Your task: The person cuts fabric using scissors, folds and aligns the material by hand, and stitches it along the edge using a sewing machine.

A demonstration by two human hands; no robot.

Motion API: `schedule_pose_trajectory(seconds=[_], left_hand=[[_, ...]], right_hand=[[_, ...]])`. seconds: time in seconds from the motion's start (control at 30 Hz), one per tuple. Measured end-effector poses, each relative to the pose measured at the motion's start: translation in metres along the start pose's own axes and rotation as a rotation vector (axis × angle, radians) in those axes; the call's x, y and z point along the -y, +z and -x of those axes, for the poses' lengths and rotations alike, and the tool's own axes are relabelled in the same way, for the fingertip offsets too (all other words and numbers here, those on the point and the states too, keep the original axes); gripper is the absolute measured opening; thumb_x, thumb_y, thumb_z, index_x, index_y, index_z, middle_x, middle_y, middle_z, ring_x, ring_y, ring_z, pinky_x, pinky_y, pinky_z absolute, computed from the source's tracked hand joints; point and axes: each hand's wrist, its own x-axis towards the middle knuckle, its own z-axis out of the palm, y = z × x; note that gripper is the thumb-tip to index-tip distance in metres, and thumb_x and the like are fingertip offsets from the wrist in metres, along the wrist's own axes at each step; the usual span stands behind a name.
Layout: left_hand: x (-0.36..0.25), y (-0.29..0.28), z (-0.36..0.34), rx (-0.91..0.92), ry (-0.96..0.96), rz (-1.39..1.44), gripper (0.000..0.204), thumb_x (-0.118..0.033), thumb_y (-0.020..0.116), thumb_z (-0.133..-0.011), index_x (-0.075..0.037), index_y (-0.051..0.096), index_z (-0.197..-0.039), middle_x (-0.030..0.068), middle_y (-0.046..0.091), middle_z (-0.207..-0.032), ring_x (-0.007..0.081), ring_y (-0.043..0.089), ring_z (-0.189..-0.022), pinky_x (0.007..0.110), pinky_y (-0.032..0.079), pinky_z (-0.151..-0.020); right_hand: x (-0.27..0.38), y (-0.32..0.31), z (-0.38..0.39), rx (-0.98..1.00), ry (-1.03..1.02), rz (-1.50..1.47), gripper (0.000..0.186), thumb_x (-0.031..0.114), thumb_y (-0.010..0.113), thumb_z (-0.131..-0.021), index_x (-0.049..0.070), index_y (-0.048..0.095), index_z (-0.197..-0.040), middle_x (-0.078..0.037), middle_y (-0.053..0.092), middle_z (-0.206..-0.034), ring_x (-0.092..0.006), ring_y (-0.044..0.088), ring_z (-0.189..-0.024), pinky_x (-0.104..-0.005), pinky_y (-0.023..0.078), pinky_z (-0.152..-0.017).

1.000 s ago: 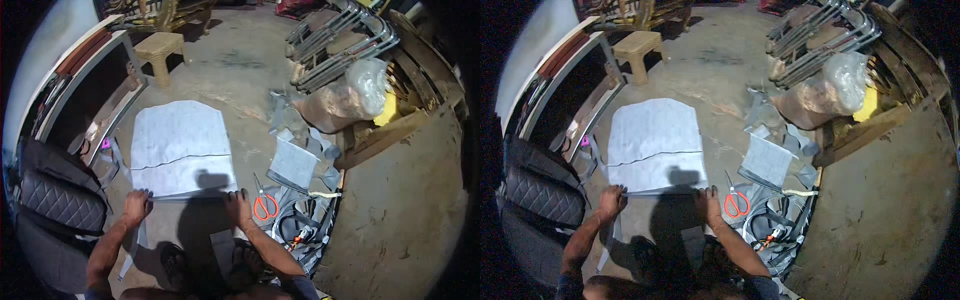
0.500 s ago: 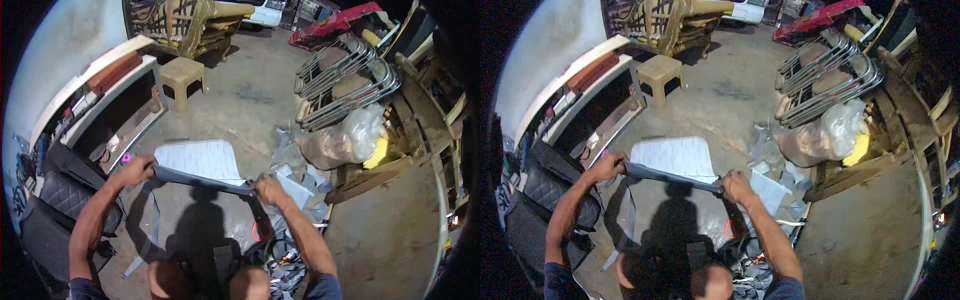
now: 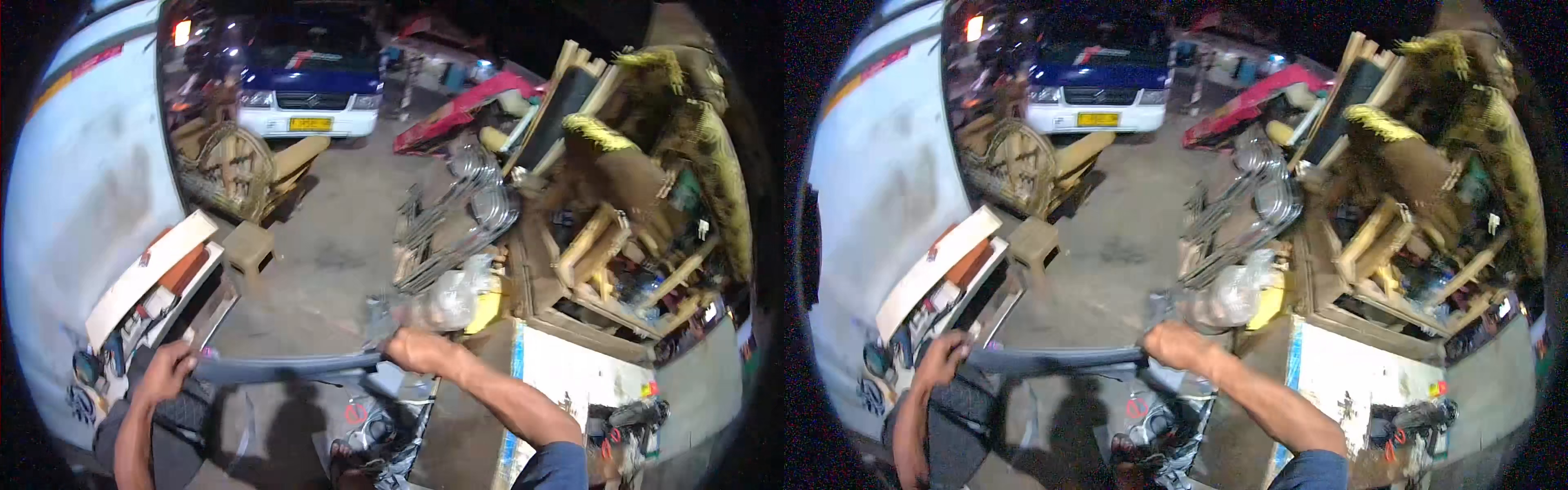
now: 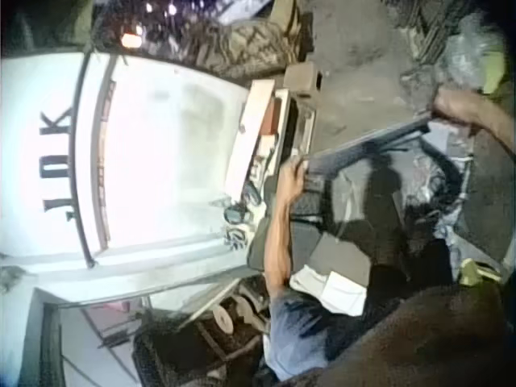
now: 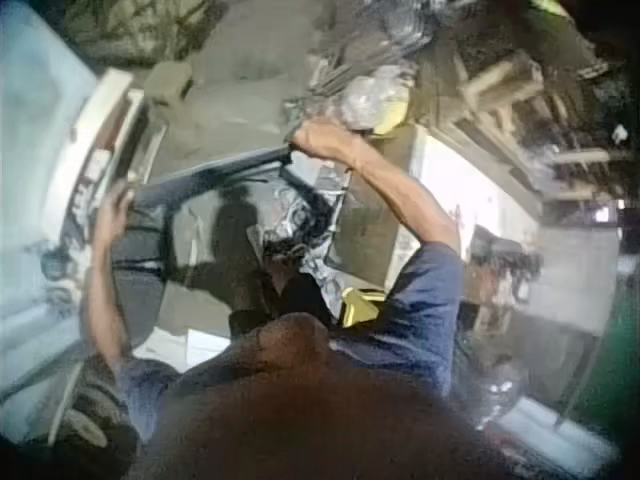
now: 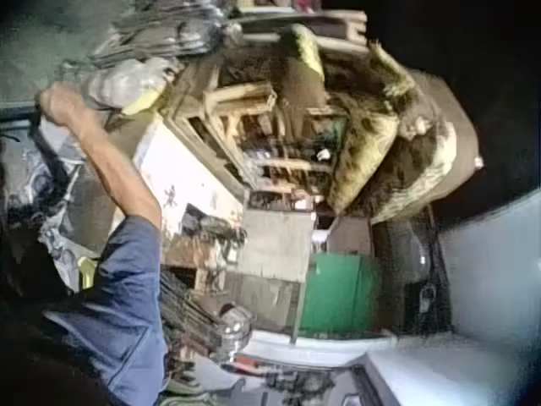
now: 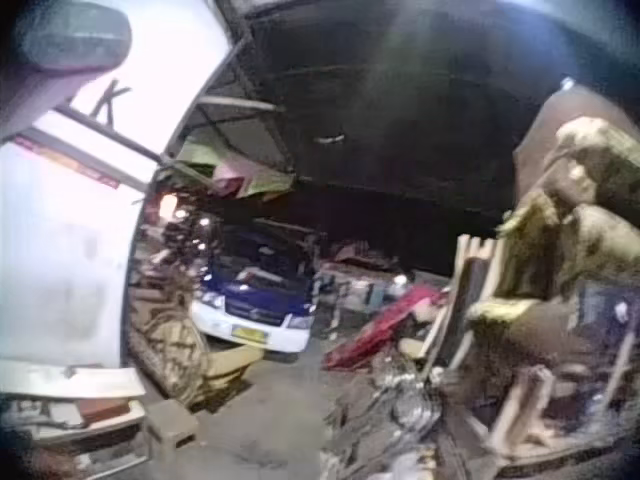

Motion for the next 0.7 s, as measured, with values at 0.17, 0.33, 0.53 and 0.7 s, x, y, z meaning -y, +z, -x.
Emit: schedule_pose_trajectory(seconds=[0.17,0.33,0.53,0.7], left_hand=[[-0.095,-0.042,0.088,-0.026,-0.013,0.134,0.016,-0.003,0.057,-0.089,0.005,0.066,-0.099,0.0145,0.059,-0.077,0.0241,0.059,-0.069,0.035,0.046,-0.066],[-0.151,-0.033,0.138,-0.194,-0.049,0.292,0.017,-0.01,0.062,-0.089,0.005,0.064,-0.096,0.0113,0.064,-0.082,0.018,0.06,-0.077,0.033,0.047,-0.071],[-0.169,-0.045,0.139,-0.146,-0.064,0.323,0.017,-0.003,0.066,-0.079,0.006,0.066,-0.093,0.014,0.068,-0.082,0.0195,0.065,-0.08,0.034,0.05,-0.073],[-0.186,-0.007,0.08,0.102,0.094,0.332,0.015,0.0,0.067,-0.077,0.004,0.069,-0.091,0.015,0.069,-0.082,0.0254,0.067,-0.079,0.035,0.051,-0.073]], right_hand=[[0.072,-0.032,0.109,-0.137,-0.03,0.047,0.014,0.011,0.057,-0.087,0.002,0.067,-0.091,-0.021,0.067,-0.074,-0.0374,0.07,-0.072,-0.051,0.055,-0.062],[0.141,-0.053,0.217,-0.126,0.166,-0.077,0.013,0.007,0.06,-0.079,-0.002,0.067,-0.073,-0.02,0.063,-0.061,-0.035,0.069,-0.062,-0.0481,0.053,-0.056],[0.222,-0.06,0.289,-0.017,0.234,-0.48,0.018,0.018,0.062,-0.093,0.002,0.063,-0.101,-0.022,0.067,-0.086,-0.0425,0.066,-0.081,-0.0503,0.053,-0.069],[0.265,-0.06,0.362,-0.04,0.412,-0.566,0.019,0.016,0.062,-0.093,0.0,0.063,-0.104,-0.025,0.066,-0.084,-0.0454,0.065,-0.081,-0.0504,0.053,-0.075]])
